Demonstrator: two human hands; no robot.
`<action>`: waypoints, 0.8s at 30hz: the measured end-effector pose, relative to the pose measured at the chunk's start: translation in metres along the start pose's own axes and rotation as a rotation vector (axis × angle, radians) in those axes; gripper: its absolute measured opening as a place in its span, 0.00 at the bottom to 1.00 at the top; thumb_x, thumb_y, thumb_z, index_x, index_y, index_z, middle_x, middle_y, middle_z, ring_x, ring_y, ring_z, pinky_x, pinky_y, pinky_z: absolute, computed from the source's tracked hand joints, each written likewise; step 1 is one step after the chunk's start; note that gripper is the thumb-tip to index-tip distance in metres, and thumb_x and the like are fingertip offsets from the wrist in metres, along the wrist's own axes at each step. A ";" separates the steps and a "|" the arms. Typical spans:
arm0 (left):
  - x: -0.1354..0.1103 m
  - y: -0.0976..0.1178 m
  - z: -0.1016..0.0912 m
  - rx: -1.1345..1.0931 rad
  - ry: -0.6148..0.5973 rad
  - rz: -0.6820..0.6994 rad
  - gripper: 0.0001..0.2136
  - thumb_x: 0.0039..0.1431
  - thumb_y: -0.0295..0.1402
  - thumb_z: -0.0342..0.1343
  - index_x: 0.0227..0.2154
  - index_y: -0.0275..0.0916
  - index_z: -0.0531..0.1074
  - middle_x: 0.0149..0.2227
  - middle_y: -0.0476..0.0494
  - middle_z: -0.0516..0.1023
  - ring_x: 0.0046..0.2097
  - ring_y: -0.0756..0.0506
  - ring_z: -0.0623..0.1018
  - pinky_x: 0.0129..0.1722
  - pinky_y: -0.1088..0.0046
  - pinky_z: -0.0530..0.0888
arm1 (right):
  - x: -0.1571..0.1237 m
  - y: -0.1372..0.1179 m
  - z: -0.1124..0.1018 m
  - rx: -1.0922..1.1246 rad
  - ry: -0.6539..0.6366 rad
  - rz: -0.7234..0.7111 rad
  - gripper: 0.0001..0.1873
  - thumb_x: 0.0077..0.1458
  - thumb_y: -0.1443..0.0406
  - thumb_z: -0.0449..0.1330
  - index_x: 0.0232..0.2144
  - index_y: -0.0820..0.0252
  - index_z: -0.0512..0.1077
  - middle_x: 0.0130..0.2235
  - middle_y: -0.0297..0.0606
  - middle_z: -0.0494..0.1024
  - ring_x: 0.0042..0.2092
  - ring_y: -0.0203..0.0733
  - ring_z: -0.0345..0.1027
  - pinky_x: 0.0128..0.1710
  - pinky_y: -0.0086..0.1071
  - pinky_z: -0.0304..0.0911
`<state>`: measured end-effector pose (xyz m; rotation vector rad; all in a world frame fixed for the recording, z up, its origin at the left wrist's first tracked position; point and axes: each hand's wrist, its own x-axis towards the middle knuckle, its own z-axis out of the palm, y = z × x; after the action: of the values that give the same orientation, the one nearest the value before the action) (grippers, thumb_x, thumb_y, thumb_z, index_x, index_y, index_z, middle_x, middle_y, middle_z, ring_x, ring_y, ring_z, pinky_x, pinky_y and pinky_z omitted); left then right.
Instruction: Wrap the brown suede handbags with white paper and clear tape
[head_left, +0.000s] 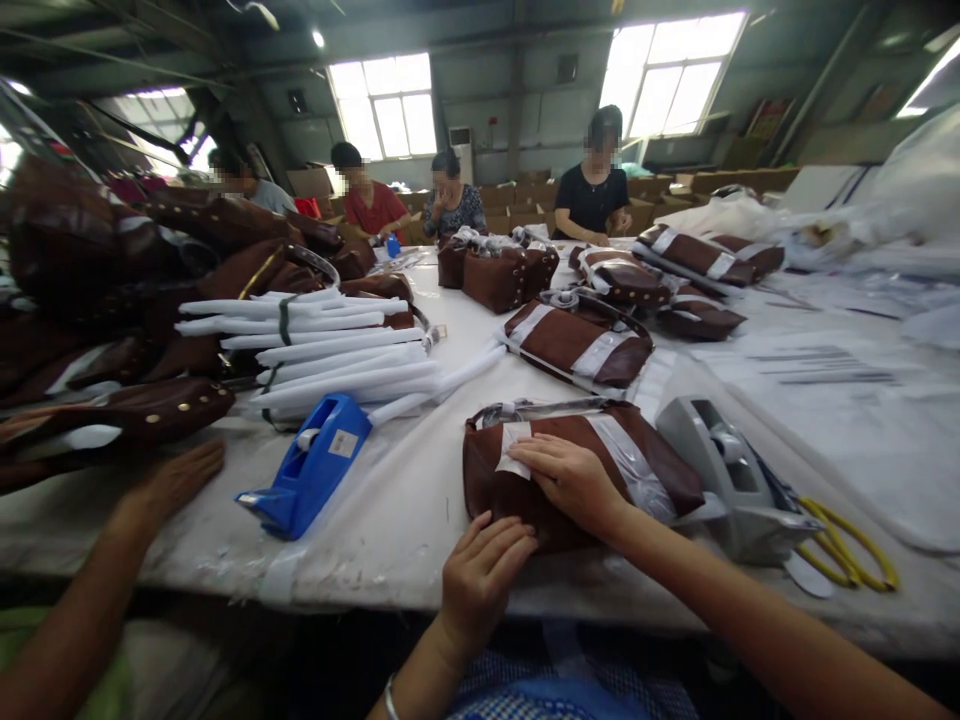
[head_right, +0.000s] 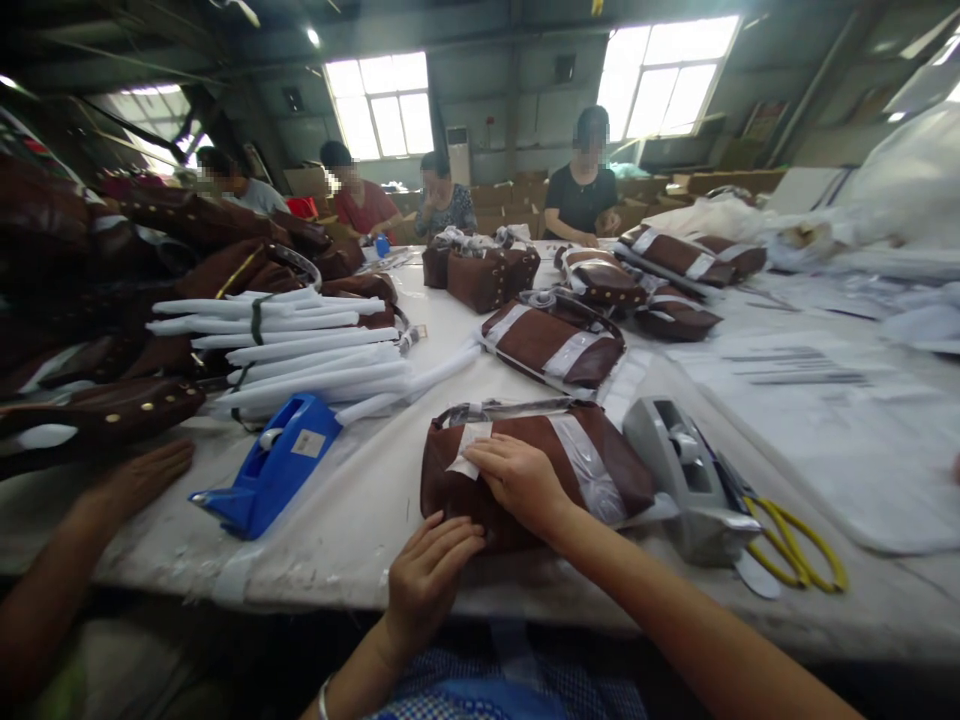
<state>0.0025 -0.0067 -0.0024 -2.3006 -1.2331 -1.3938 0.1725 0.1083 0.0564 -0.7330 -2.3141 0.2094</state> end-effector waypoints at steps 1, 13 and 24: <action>0.000 0.000 0.000 0.003 0.000 0.005 0.12 0.66 0.23 0.51 0.43 0.43 0.77 0.43 0.50 0.84 0.49 0.51 0.81 0.60 0.69 0.70 | 0.001 -0.003 0.001 0.018 0.034 0.011 0.18 0.63 0.72 0.52 0.47 0.57 0.78 0.47 0.41 0.82 0.50 0.45 0.76 0.56 0.41 0.70; -0.001 -0.011 0.002 0.015 -0.025 0.069 0.13 0.66 0.21 0.51 0.45 0.41 0.77 0.46 0.48 0.83 0.52 0.49 0.80 0.61 0.64 0.71 | -0.007 -0.010 -0.011 0.281 -0.019 -0.072 0.17 0.64 0.71 0.53 0.50 0.54 0.77 0.48 0.39 0.82 0.52 0.42 0.75 0.56 0.38 0.71; -0.011 -0.014 0.007 0.023 0.016 0.016 0.11 0.63 0.21 0.54 0.45 0.39 0.74 0.43 0.45 0.83 0.50 0.48 0.81 0.59 0.64 0.74 | -0.057 -0.023 -0.001 0.112 0.008 -0.119 0.17 0.65 0.70 0.54 0.52 0.53 0.74 0.50 0.39 0.81 0.56 0.43 0.73 0.59 0.43 0.69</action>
<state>-0.0060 -0.0001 -0.0182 -2.2749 -1.2173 -1.3821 0.1973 0.0570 0.0322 -0.5376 -2.3095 0.2787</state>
